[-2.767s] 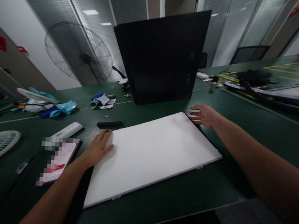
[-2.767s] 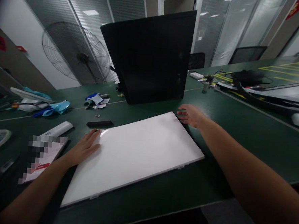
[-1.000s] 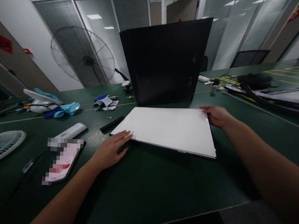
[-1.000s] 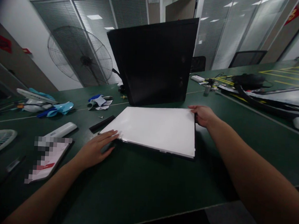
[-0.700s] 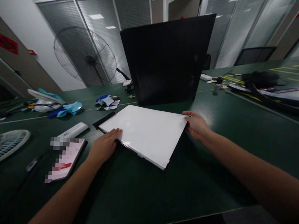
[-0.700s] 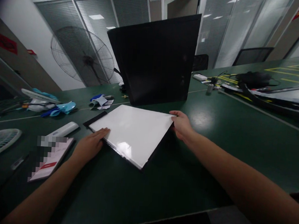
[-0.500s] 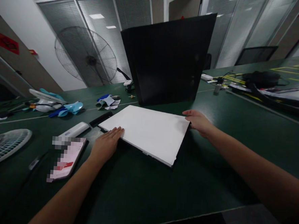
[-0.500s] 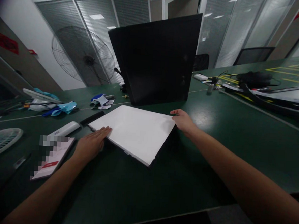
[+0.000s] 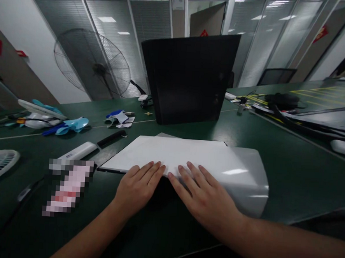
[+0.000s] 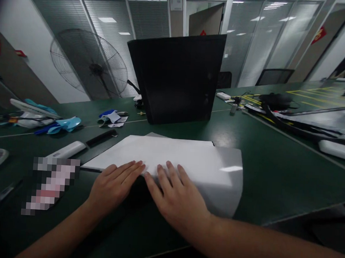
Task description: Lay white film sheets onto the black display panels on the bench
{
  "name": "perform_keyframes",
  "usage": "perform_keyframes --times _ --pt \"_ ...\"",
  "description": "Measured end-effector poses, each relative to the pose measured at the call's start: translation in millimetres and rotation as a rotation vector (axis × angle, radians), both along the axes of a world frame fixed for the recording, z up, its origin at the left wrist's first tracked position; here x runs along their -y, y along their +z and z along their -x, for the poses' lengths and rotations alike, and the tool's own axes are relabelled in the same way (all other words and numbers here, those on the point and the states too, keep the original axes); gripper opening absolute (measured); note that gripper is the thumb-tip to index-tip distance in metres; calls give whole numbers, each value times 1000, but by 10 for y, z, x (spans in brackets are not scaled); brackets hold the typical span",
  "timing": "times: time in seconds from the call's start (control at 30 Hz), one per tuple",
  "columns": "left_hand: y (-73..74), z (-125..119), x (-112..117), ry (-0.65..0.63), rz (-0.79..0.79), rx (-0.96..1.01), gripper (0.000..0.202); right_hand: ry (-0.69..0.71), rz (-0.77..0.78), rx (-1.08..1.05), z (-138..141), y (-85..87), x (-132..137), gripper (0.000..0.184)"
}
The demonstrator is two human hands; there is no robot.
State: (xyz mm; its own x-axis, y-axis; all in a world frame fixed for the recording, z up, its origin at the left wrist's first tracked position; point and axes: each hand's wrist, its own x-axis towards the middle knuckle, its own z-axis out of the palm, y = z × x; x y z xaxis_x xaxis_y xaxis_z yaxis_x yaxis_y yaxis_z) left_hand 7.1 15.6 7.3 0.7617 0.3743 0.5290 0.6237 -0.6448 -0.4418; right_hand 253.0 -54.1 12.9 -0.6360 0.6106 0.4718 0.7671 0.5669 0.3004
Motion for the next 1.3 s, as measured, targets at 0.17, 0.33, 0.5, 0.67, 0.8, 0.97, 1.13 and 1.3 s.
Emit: perform_keyframes --times 0.17,0.33,0.5,0.67,0.8,0.97,1.13,1.3 --pt "37 23 20 -149 -21 55 32 8 39 124 -322 109 -72 55" --pt "-19 59 6 -261 -39 60 33 146 147 233 -488 164 -186 56" --pt "-36 23 49 -257 -102 57 41 108 119 248 -497 125 -214 56" --pt "48 30 68 -243 -71 67 40 32 52 312 -476 117 -159 57" --pt "90 142 42 -148 27 74 27 25 43 324 -484 49 -148 57" --pt "65 229 19 -40 85 48 28 45 36 316 -506 -3 -152 55" --pt "108 200 7 116 258 91 27 52 61 308 -494 -23 -139 54" --pt "274 208 20 289 487 129 39 42 78 289 -566 -8 -73 54"
